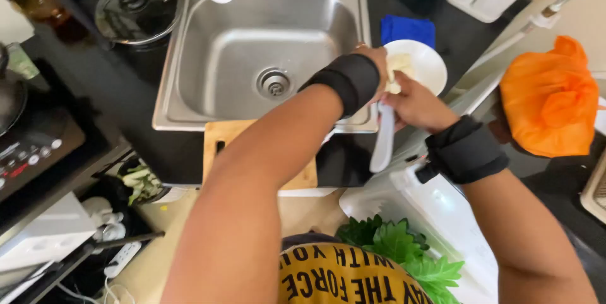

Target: Slicing a banana on a wooden cutting board and putting the slices into a bowl.

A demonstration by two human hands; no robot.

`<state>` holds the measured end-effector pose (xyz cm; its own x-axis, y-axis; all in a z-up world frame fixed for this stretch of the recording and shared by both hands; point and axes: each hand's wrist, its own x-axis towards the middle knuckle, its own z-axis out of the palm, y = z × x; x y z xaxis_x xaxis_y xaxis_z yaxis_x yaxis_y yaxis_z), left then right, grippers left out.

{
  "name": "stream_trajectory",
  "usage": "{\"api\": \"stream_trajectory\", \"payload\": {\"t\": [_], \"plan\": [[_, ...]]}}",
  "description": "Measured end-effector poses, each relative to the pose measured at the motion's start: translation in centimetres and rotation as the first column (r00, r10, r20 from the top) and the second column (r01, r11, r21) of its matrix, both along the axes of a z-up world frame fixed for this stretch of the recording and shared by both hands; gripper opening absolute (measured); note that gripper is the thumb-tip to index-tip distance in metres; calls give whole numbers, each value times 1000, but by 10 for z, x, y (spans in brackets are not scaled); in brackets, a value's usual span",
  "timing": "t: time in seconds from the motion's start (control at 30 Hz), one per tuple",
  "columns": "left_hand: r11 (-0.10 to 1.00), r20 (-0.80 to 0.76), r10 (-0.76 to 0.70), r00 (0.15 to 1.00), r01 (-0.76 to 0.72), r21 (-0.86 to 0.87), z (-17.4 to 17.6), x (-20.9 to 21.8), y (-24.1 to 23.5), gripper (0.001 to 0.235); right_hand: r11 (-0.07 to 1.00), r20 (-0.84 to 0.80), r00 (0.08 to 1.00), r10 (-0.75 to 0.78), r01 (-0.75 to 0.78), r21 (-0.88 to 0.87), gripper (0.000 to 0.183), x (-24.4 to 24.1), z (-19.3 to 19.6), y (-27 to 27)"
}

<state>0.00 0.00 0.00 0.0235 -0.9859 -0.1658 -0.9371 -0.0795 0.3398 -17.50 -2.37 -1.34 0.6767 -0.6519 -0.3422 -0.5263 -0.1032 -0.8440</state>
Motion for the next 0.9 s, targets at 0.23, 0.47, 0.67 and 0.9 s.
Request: {"api": "stream_trajectory", "payload": {"t": [0.23, 0.47, 0.67, 0.9], "plan": [[971, -206, 237, 950, -236, 27, -14, -61, -99, 62, 960, -247, 953, -176, 111, -256, 51, -36, 11, -81], [971, -254, 234, 939, -240, 6, -58, -61, -138, 28, 557, -480, 811, -335, -240, -795, 44, -53, 0, -90], [985, -169, 154, 974, -166, -54, -8, -51, -98, 26, 498, -426, 830, -359, -216, -840, 68, -59, 9, -87], [986, -132, 168, 977, -167, 18, 22, -22, -51, 29, 246, -287, 869, -402, -200, -948, 24, -53, 26, -52]]}}
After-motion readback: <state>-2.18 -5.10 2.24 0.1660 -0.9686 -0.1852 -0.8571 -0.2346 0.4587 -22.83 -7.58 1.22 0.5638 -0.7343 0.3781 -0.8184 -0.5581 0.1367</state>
